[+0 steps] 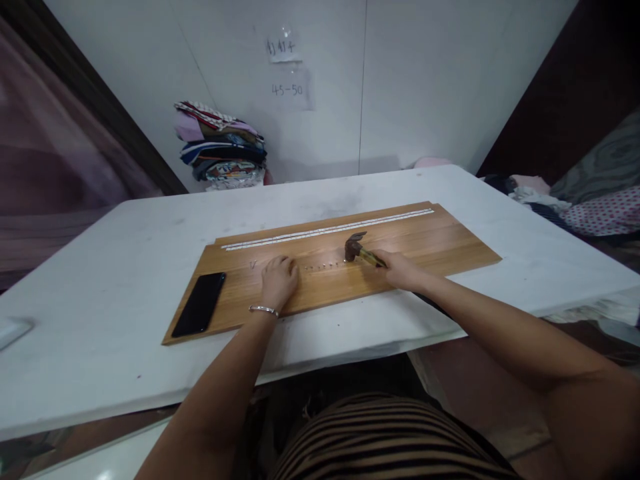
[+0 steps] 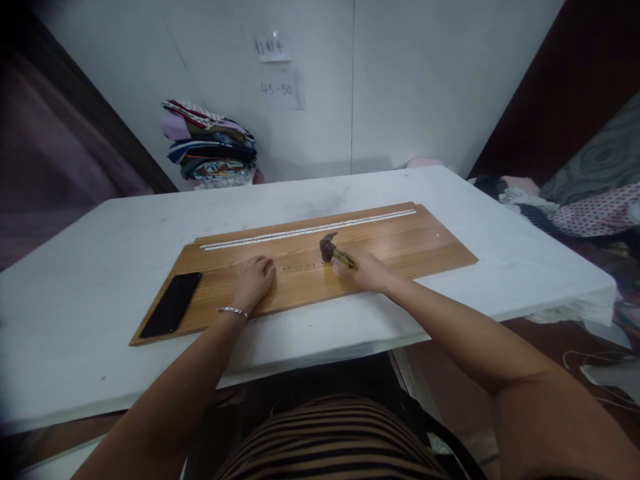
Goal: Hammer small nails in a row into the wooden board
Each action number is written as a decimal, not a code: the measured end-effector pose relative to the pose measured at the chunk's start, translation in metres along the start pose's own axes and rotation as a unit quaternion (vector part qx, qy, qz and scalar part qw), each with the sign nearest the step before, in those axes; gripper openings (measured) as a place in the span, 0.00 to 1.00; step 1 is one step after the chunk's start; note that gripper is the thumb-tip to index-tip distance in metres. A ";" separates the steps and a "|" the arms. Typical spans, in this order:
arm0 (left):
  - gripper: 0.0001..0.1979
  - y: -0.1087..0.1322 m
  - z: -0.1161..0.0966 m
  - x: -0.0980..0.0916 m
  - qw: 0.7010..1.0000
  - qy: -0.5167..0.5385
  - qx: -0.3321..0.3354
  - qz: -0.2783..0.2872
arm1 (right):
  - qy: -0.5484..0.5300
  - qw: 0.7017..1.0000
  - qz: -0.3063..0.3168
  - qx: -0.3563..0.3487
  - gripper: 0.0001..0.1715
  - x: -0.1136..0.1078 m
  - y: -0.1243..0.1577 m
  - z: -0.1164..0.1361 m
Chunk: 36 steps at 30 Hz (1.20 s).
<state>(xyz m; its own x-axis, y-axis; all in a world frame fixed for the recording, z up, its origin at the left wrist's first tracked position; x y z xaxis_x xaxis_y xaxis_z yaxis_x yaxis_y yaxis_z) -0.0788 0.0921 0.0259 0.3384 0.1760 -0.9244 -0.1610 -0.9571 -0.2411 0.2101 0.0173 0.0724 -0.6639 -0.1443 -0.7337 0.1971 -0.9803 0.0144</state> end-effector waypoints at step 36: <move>0.19 -0.001 0.004 0.004 1.000 0.002 -0.010 0.003 | -0.008 1.000 0.004 0.003 0.22 -0.001 -0.002 -0.003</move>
<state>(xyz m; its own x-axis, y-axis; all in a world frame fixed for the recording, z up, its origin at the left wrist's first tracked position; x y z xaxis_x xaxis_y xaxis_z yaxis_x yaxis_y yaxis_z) -0.0813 0.0949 0.0209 0.3404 0.1702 -0.9248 -0.1437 -0.9625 -0.2300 0.2125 0.0197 0.0715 -0.6733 -0.1533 -0.7233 0.1972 -0.9801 0.0241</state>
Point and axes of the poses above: each hand's wrist, its own y-axis away from the middle knuckle, its own x-axis out of the palm, z = x × y, the point moved 10 cm from there along -y, towards the middle knuckle
